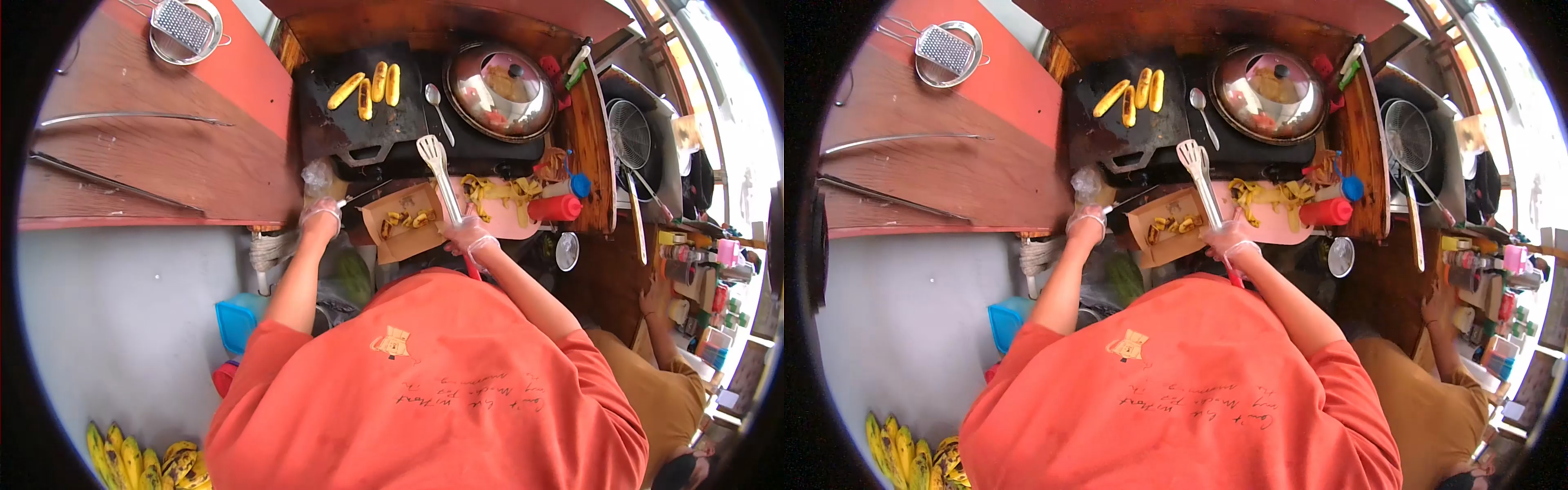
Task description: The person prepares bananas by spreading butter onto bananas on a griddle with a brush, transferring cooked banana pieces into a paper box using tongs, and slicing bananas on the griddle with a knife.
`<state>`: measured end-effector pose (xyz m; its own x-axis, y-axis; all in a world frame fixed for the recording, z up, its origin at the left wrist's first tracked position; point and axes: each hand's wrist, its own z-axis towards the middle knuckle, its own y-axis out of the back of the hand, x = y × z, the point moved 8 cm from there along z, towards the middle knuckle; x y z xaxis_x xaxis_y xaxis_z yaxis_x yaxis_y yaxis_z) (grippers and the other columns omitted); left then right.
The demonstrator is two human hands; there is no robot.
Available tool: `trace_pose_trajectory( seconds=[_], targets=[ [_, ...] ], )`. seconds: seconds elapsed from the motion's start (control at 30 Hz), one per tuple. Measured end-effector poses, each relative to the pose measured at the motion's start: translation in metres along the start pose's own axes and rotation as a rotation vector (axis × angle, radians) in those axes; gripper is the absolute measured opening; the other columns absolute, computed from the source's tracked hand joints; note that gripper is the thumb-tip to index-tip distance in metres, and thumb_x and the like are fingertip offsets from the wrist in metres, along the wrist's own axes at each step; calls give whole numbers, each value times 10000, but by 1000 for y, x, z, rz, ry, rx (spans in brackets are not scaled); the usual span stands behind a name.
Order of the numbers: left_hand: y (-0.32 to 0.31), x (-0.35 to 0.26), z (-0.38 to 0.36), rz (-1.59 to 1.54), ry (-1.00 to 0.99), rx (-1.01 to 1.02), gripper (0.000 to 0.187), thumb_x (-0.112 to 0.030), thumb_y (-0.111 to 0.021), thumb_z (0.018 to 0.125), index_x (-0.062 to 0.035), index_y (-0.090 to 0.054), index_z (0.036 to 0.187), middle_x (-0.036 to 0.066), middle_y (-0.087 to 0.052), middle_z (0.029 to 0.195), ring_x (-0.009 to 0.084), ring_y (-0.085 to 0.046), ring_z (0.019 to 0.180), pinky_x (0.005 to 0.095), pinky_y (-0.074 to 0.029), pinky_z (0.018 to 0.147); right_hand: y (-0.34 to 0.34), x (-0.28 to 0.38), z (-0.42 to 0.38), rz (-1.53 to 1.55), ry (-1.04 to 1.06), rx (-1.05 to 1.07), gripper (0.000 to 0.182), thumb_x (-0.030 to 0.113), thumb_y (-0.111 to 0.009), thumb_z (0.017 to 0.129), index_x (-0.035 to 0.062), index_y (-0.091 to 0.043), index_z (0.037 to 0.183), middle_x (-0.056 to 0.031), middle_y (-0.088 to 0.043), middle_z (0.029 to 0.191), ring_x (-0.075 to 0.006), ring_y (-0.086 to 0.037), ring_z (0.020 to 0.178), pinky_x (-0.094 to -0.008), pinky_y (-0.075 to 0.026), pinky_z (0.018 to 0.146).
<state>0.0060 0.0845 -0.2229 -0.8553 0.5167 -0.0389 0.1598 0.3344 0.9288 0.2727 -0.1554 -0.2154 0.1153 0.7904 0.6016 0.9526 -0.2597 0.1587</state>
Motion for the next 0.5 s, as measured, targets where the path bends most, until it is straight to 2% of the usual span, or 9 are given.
trace_pose_trajectory(
  seconds=[0.07, 0.13, 0.2, 0.23, 0.3, 0.33, 0.4, 0.47, 0.5],
  targets=[
    [38, 3, -30, 45, 46, -44, 233, -201, -563, 901, -34, -710, 970, 181, -718, 1002, 369, -685, 979, 477, -551, 837, 2, 12, -10, 42, 34, -26, 264, 205, -671, 883, -41, -614, 963, -109, -658, 713, -181, -643, 580, -305, -505, 476],
    [72, 11, -63, 0, 220, 46, 206, -211, -593, 877, -50, -716, 915, 190, -716, 996, 365, -684, 945, 460, -551, 843, 3, 7, -4, 80, 45, -5, 253, 195, -669, 884, -43, -619, 956, -112, -665, 720, -181, -656, 594, -301, -513, 490],
    [73, 30, -83, -35, 98, -28, 200, -234, -611, 879, -61, -709, 901, 201, -710, 956, 372, -683, 923, 470, -543, 812, 4, 5, -1, 101, 60, 6, 245, 187, -669, 884, -45, -625, 948, -114, -672, 729, -182, -669, 610, -298, -521, 502],
    [93, 25, -83, -31, 92, -36, 200, -234, -611, 879, -61, -709, 901, 201, -710, 956, 372, -683, 923, 470, -543, 812, 4, 7, -4, 125, 55, 8, 244, 187, -670, 884, -44, -628, 949, -114, -676, 734, -183, -675, 620, -297, -524, 506],
    [120, 23, -90, -245, 145, 53, 220, -261, -613, 896, -52, -680, 917, 208, -694, 900, 381, -674, 866, 472, -523, 750, 4, 8, -6, 156, 59, 15, 253, 188, -669, 885, -49, -632, 963, -112, -677, 738, -184, -677, 628, -300, -528, 515],
    [123, 19, -84, -244, 147, 47, 220, -261, -613, 896, -52, -680, 917, 208, -694, 900, 381, -674, 866, 472, -523, 750, 3, 9, -6, 156, 65, 16, 253, 188, -669, 885, -49, -632, 963, -112, -677, 738, -184, -677, 628, -300, -528, 515],
    [156, 6, -60, -390, 47, -286, 259, -260, -601, 910, -16, -681, 942, 243, -680, 924, 434, -650, 866, 502, -503, 746, 2, 8, -3, 139, 56, 5, 262, 188, -667, 882, -57, -632, 968, -110, -674, 740, -187, -673, 627, -306, -531, 521],
    [155, 1, -27, -639, 134, -255, 253, -286, -603, 929, -38, -639, 966, 209, -690, 892, 382, -640, 746, 487, -487, 673, 2, 9, -3, 139, 51, 12, 262, 187, -666, 879, -57, -633, 970, -109, -672, 742, -189, -671, 625, -308, -531, 523],
    [149, 3, -9, -586, 203, -252, 239, -282, -594, 936, -57, -658, 985, 195, -708, 941, 374, -680, 835, 491, -522, 713, 2, 6, -5, 132, 38, 20, 263, 185, -665, 876, -57, -634, 973, -107, -671, 744, -191, -669, 622, -311, -532, 525]
  ],
)
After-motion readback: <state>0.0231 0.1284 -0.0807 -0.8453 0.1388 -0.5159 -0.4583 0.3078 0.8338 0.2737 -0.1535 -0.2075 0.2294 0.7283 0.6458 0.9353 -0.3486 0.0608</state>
